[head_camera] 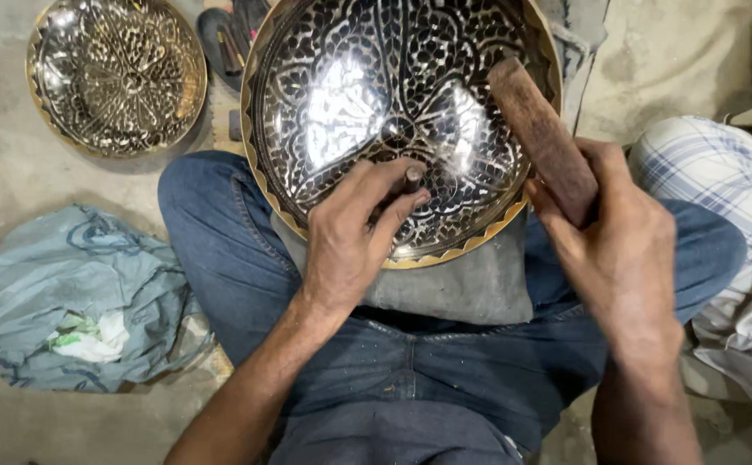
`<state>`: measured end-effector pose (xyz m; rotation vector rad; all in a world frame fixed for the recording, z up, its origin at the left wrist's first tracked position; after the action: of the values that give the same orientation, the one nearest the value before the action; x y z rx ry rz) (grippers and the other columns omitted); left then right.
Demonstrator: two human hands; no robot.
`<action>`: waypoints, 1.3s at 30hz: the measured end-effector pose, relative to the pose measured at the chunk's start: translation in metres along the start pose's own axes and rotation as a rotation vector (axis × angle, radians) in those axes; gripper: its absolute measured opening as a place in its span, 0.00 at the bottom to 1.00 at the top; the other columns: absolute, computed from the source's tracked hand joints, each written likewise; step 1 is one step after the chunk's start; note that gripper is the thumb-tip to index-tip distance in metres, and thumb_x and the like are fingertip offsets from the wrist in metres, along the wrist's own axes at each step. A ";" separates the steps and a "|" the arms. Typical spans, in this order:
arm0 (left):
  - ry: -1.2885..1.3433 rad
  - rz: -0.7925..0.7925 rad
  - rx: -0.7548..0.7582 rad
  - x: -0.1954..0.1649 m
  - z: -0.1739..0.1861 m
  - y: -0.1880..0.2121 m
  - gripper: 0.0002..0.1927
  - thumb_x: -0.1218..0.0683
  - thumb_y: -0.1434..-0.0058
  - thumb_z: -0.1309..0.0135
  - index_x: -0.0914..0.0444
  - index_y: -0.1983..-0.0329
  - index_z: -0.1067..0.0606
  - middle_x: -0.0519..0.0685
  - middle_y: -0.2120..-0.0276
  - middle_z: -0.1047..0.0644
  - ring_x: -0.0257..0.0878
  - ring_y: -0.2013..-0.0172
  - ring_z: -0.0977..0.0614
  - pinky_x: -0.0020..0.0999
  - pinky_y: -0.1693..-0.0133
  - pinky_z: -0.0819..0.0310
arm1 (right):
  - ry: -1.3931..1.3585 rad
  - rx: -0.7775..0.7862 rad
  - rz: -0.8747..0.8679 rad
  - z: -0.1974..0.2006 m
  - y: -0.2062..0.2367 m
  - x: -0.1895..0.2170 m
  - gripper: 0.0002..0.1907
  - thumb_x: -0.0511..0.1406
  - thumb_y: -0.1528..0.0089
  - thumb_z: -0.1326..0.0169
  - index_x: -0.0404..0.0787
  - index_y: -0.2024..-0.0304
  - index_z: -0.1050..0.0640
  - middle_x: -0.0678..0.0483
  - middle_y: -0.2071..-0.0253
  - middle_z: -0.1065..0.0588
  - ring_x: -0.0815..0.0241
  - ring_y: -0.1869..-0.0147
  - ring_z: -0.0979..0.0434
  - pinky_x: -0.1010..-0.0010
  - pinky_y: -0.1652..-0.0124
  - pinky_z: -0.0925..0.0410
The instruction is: The person sits cross-legged on the floor with an engraved brass bowl resting on a cushion on their lap. They hold a small punch against the bowl's inner surface and repeatedly strike it with a wooden mallet, repositioning the punch to work across the decorative pattern.
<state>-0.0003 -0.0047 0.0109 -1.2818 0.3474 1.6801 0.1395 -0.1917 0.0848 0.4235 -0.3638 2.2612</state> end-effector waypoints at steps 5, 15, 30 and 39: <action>0.006 -0.024 0.019 0.005 -0.002 0.002 0.15 0.59 0.31 0.42 0.61 0.42 0.26 0.48 0.56 0.21 0.38 0.56 0.14 0.27 0.60 0.12 | 0.100 0.077 0.130 0.021 0.001 0.010 0.29 0.29 0.46 0.36 0.33 0.43 0.29 0.41 0.59 0.22 0.44 0.56 0.18 0.59 0.58 0.27; 0.001 -0.034 0.052 -0.003 -0.001 -0.002 0.17 0.60 0.32 0.41 0.62 0.41 0.27 0.48 0.56 0.21 0.37 0.58 0.15 0.29 0.58 0.13 | 0.433 0.025 0.312 0.028 -0.008 0.026 0.26 0.32 0.48 0.33 0.38 0.47 0.23 0.49 0.61 0.24 0.52 0.59 0.21 0.62 0.59 0.29; -0.039 0.036 0.071 -0.002 -0.003 -0.003 0.17 0.55 0.34 0.39 0.57 0.43 0.25 0.45 0.61 0.21 0.33 0.65 0.17 0.27 0.64 0.17 | 0.214 0.070 0.154 0.026 -0.007 0.003 0.14 0.35 0.39 0.36 0.36 0.53 0.24 0.50 0.69 0.23 0.59 0.68 0.22 0.64 0.67 0.28; -0.014 -0.054 0.049 0.001 -0.003 -0.003 0.16 0.58 0.32 0.41 0.62 0.42 0.26 0.47 0.56 0.20 0.35 0.59 0.16 0.27 0.60 0.14 | 0.391 0.047 0.279 0.025 -0.005 -0.005 0.18 0.38 0.39 0.34 0.38 0.53 0.26 0.51 0.66 0.25 0.58 0.65 0.23 0.65 0.63 0.28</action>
<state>0.0042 -0.0046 0.0100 -1.2324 0.3404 1.6256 0.1514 -0.2013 0.1058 -0.0562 -0.1739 2.5589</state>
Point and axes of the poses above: each hand's wrist, its own y-axis away from the middle knuckle, its own z-axis out of the back of the hand, x = y × z, the point moved 1 cm from there along -y, towards the middle knuckle
